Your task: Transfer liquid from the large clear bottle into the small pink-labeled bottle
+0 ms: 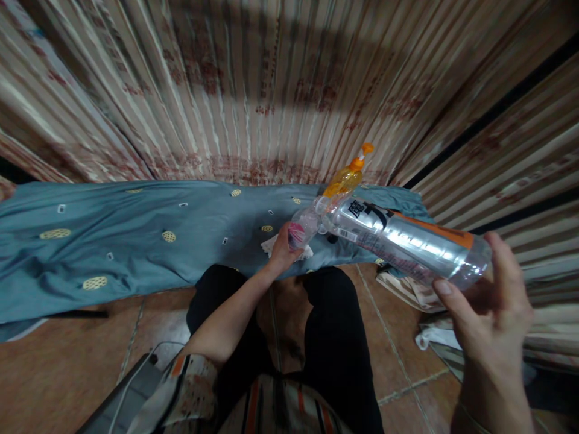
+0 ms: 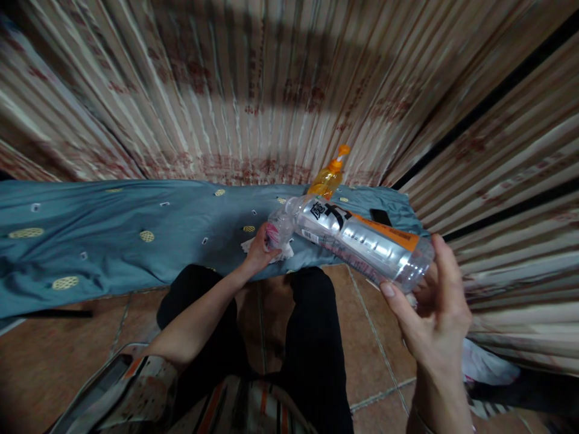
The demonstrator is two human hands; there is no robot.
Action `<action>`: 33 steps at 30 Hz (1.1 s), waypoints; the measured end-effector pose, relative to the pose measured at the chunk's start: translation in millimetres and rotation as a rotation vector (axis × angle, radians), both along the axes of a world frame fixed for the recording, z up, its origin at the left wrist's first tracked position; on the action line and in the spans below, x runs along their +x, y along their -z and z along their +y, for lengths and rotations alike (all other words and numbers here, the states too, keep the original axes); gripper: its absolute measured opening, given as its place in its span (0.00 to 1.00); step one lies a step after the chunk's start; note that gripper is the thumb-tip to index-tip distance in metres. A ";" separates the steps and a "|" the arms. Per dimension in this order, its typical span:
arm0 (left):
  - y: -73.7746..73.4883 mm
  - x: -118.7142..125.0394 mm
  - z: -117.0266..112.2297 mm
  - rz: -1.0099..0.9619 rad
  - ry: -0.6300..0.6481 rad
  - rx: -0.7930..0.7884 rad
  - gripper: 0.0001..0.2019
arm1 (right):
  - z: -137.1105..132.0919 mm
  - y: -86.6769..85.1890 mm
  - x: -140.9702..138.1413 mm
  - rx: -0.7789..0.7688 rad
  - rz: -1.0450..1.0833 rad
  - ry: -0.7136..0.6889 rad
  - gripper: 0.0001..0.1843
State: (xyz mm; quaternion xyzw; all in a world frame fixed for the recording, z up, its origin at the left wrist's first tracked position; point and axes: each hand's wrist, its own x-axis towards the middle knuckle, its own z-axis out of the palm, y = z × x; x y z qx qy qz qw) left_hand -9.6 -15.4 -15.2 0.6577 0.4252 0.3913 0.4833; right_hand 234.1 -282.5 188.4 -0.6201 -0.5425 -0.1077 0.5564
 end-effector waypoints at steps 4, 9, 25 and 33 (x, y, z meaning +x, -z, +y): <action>0.6 0.0 -1.7 -0.011 0.000 0.017 0.48 | 3.7 -9.2 -1.4 0.027 -0.054 -0.054 0.61; 5.0 0.3 -1.1 -0.037 0.018 0.039 0.47 | 0.8 -14.8 0.7 0.000 -0.039 -0.035 0.63; 14.6 3.0 -0.2 -0.060 0.025 0.039 0.49 | -4.6 -25.5 -2.2 -0.051 -0.077 -0.004 0.62; 5.7 3.8 -2.3 -0.055 0.013 0.010 0.48 | -3.1 -32.0 -5.6 -0.042 -0.139 -0.002 0.62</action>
